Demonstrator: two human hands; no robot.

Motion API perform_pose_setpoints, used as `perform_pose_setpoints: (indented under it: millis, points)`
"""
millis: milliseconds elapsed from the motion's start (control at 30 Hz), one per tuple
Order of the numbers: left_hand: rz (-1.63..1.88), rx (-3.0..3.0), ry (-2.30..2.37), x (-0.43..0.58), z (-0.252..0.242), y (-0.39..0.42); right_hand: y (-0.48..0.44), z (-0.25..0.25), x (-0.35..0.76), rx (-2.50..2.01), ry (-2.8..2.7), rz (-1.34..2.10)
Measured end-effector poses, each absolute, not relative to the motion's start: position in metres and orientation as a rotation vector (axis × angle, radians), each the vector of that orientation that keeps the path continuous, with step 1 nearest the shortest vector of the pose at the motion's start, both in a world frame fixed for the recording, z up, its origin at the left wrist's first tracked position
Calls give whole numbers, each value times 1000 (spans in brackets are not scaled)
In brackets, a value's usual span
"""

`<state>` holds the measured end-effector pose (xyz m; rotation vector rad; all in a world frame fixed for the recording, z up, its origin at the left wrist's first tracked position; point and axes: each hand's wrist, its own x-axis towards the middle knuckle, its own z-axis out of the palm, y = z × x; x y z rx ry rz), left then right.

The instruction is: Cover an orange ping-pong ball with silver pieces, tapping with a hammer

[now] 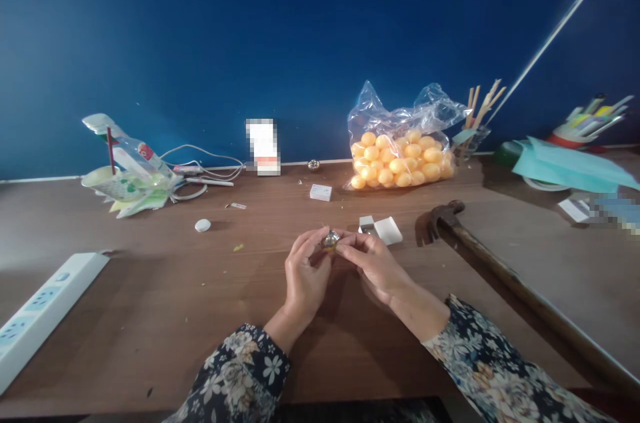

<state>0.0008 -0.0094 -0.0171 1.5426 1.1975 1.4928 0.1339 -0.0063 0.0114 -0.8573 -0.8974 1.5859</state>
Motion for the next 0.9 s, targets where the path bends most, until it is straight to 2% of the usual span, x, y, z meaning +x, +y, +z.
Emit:
perform_pose_setpoints:
  millis: [267,533,900]
  points:
    - [1446,1503,1201,2,-18,-10,-7,8,130,-885,-730,1550]
    - [1365,1122,1121,5,-13,-6,-5,8,132,-930,-666,1618]
    - [1380,1103,1143,5,-1,-8,-5,7,128,-896,-666,1608]
